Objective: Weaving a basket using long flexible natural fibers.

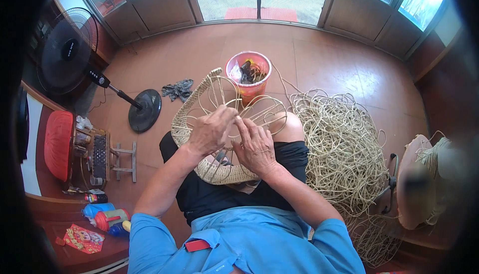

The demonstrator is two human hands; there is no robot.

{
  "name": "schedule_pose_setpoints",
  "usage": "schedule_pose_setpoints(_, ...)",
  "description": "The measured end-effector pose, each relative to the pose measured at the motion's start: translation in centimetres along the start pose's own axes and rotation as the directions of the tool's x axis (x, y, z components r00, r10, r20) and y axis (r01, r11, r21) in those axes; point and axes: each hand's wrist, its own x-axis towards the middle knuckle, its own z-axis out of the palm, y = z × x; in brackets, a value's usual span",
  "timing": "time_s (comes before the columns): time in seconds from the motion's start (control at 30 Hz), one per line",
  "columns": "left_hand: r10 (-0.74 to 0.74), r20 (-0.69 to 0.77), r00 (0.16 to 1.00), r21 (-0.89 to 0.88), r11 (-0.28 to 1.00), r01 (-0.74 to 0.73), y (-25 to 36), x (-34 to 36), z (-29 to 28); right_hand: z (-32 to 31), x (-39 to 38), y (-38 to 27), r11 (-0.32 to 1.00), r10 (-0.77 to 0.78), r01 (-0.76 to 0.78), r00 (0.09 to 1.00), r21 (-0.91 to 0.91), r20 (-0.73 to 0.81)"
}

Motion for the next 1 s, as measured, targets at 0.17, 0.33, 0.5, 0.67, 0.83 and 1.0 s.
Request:
schedule_pose_setpoints(0.17,-0.233,-0.068,0.97,-0.001,0.972,0.233,-0.3,-4.7,-0.6,-0.1,0.6,0.0,0.996,-0.083,0.079,0.992,-0.046,-0.098)
schedule_pose_setpoints(0.33,-0.264,-0.145,0.954,0.03,0.962,0.271,-1.7,-6.2,-3.1,-0.3,1.6,-0.1,0.97,-0.213,0.208,0.976,-0.129,-0.031)
schedule_pose_setpoints(0.5,-0.192,-0.187,0.964,0.229,0.945,0.233,-4.2,-4.3,-6.3,-0.1,1.9,-0.3,0.962,-0.228,0.226,0.974,-0.156,0.005)
schedule_pose_setpoints(0.67,0.024,-0.236,0.971,0.383,0.921,0.07,-5.8,0.9,-7.7,0.3,2.7,-0.3,0.959,-0.238,0.238,0.971,-0.156,0.019)
schedule_pose_setpoints(0.83,0.074,-0.22,0.973,0.403,0.915,0.022,-4.5,5.1,-6.1,0.6,2.9,-0.9,0.952,-0.208,0.21,0.978,-0.221,0.032)
schedule_pose_setpoints(1.0,-0.278,-0.545,0.791,-0.029,0.949,0.313,-2.8,2.9,-3.9,0.8,2.9,-0.6,0.961,-0.192,0.197,0.98,-0.194,0.042)
